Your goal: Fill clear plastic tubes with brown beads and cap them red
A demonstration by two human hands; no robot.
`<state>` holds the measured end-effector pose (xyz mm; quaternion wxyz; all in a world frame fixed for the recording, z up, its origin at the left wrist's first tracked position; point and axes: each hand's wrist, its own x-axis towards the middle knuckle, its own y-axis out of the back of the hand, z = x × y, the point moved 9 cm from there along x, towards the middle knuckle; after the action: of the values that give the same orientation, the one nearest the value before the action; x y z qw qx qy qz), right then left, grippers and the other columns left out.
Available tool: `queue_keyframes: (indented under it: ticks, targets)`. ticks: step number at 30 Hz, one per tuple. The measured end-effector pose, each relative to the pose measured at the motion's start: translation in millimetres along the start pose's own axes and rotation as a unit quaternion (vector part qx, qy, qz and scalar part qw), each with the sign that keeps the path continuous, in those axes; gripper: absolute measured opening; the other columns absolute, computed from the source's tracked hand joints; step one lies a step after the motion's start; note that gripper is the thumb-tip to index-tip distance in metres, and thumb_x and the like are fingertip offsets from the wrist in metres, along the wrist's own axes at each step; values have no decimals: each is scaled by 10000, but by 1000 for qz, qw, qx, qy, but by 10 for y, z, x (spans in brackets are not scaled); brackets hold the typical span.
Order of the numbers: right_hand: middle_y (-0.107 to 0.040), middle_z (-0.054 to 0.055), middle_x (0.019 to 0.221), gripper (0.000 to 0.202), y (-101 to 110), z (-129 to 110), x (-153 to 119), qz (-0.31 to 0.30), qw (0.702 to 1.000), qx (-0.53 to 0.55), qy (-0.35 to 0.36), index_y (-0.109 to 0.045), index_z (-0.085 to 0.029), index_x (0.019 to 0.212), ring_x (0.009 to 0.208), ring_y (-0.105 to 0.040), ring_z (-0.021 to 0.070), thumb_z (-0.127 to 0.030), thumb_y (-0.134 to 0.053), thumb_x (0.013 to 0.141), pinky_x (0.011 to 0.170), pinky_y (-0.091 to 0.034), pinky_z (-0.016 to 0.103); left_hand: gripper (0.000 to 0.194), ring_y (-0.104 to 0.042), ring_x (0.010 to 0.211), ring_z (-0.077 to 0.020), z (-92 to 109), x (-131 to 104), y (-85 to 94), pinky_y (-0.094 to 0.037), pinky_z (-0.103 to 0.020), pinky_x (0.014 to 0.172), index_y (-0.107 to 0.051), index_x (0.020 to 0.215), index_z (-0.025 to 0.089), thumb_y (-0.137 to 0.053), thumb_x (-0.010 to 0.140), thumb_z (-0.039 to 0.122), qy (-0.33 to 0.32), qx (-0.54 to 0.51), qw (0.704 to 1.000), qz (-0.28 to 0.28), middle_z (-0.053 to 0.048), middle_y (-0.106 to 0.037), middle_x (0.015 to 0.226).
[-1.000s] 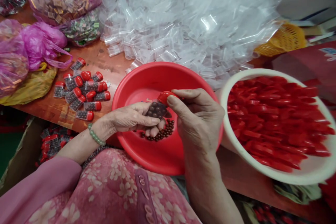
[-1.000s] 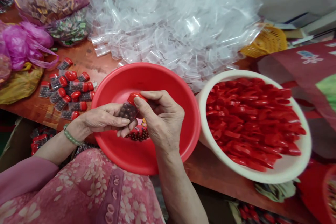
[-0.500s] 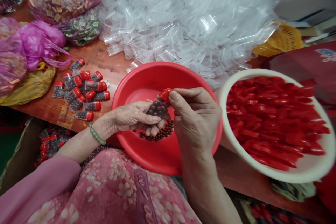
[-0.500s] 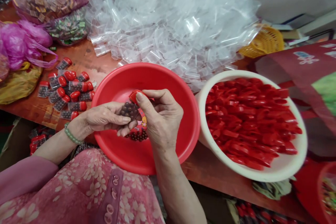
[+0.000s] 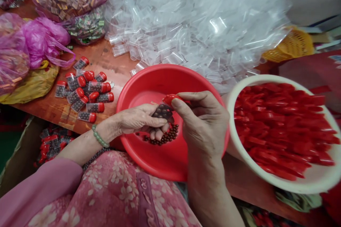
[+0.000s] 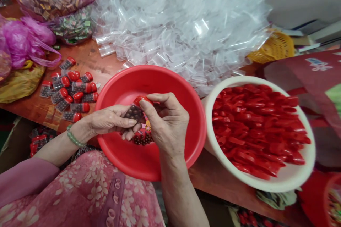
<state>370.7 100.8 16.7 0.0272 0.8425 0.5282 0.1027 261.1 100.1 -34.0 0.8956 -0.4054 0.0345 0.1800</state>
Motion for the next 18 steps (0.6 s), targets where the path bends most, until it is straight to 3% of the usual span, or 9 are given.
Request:
queue_keyframes:
  ticks: [8,13,18]
  targets:
    - [-712,-19,785,123,46,-214,77,-54,995,-56,70,-735,-242,845,726,-684,121,-181,-792,755,667,-573,248,242,-605,548,-84,13,8,15,-459,-190,544,-623,827,89,-717,835,311,-1,-12,1000,-7,-41,-644,651]
    - [-728,-3,784,138,72,-282,105,-143,979,-122,78,-749,-238,841,715,-671,117,-153,-800,745,674,-547,242,212,-606,525,-89,-35,6,17,-468,-187,529,-608,839,109,-713,840,293,17,-4,1000,-4,-29,-648,620]
    - [-746,-6,791,117,264,-295,128,-122,978,-167,43,-755,-236,826,728,-687,124,-202,-819,734,722,-540,263,155,-615,548,-81,4,-16,37,-489,-179,557,-605,893,95,-659,881,240,-5,-19,1000,14,-29,-652,653]
